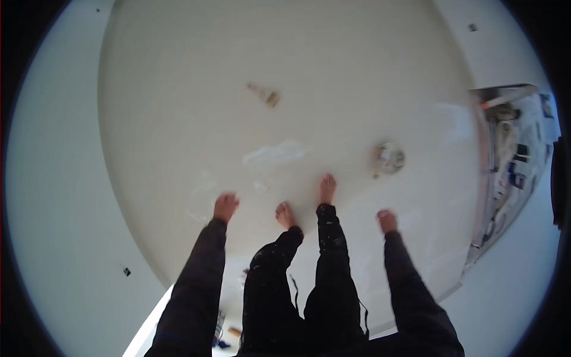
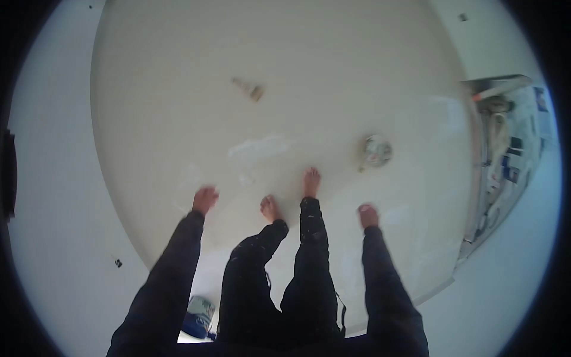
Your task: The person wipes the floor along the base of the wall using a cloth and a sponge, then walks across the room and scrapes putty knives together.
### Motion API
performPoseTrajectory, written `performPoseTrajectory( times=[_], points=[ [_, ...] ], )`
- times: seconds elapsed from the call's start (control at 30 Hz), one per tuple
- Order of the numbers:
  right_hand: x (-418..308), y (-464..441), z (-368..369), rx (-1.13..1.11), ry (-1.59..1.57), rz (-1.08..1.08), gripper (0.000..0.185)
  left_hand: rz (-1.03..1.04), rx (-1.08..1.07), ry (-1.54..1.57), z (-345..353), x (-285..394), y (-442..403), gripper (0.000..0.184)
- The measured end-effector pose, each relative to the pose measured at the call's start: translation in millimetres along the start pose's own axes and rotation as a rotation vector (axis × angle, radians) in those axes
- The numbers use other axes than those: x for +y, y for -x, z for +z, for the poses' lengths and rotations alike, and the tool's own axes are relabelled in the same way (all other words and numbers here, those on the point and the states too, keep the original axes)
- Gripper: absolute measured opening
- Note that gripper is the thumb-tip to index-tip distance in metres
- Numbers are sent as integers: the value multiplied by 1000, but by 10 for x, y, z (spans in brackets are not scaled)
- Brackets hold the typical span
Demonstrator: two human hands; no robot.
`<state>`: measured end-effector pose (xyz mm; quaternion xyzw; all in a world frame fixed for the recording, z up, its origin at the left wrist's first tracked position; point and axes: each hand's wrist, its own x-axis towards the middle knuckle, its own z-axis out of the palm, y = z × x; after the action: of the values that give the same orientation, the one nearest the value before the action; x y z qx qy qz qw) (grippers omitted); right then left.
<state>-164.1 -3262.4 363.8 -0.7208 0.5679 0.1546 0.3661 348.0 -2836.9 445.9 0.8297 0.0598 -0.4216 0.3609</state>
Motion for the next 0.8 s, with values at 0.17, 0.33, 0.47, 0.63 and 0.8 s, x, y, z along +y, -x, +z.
performPoseTrajectory(
  times=[0.17, 0.33, 0.47, 0.63, 0.8],
  points=[
    [88, -2147, 618, 406, 39, 160, 75, 267, 100, -366, 1242, -85, -3298, 35],
    [184, -2666, 1051, 379, 123, 86, 68, 361, 596, -134, 2358, 1157, -4798, 116],
    [688, -2643, 1154, 562, 250, 25, 49, 93, 381, -90, 2548, 1543, -5074, 104],
    [-574, -1993, 420, 303, -1157, 413, 28, 183, -213, 365, 2693, 1145, -4579, 43],
    [-963, -1183, -42, 201, -1415, 422, 23, 4, -522, 554, 3626, 1083, -2452, 31]
  ],
)
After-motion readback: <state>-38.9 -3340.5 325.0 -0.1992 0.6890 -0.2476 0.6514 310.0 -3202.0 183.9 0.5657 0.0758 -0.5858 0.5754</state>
